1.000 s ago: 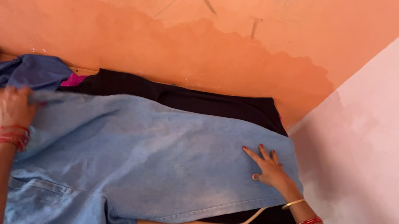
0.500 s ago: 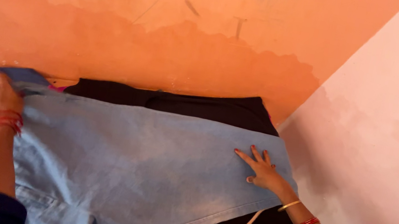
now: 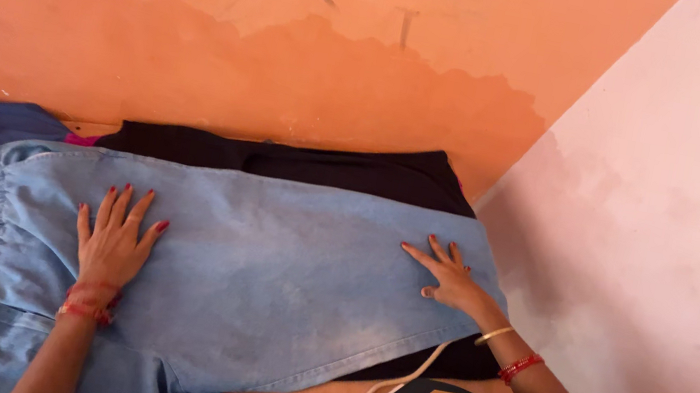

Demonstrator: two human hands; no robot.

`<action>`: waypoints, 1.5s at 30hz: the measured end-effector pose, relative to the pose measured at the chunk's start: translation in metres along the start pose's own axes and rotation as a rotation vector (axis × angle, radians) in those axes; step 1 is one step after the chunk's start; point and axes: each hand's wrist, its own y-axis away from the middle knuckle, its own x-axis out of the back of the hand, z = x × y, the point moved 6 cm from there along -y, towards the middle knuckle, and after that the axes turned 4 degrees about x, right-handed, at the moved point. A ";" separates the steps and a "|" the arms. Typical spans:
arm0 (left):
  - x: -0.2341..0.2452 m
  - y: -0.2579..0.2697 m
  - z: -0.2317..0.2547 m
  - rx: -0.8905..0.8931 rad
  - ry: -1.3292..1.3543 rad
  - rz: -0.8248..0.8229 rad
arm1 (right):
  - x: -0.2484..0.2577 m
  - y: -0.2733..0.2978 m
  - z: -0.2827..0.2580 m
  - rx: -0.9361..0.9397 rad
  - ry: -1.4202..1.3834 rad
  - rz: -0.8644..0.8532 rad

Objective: The person irons a black shirt and then a pair of light blue pants on a wooden table using a handheld electric iron. The person smooths the fabric with one hand while moving the iron with the other, then switches garments and continues ironing.

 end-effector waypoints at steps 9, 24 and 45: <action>0.072 0.092 -0.138 0.442 -0.123 0.112 | -0.015 -0.001 0.020 0.086 -0.036 0.067; 0.090 0.116 -0.192 0.395 -0.239 0.196 | 0.038 0.212 0.011 0.106 -0.737 0.719; 0.059 0.087 -0.060 0.202 0.008 -0.030 | -0.171 0.289 -0.033 -0.142 -1.171 0.913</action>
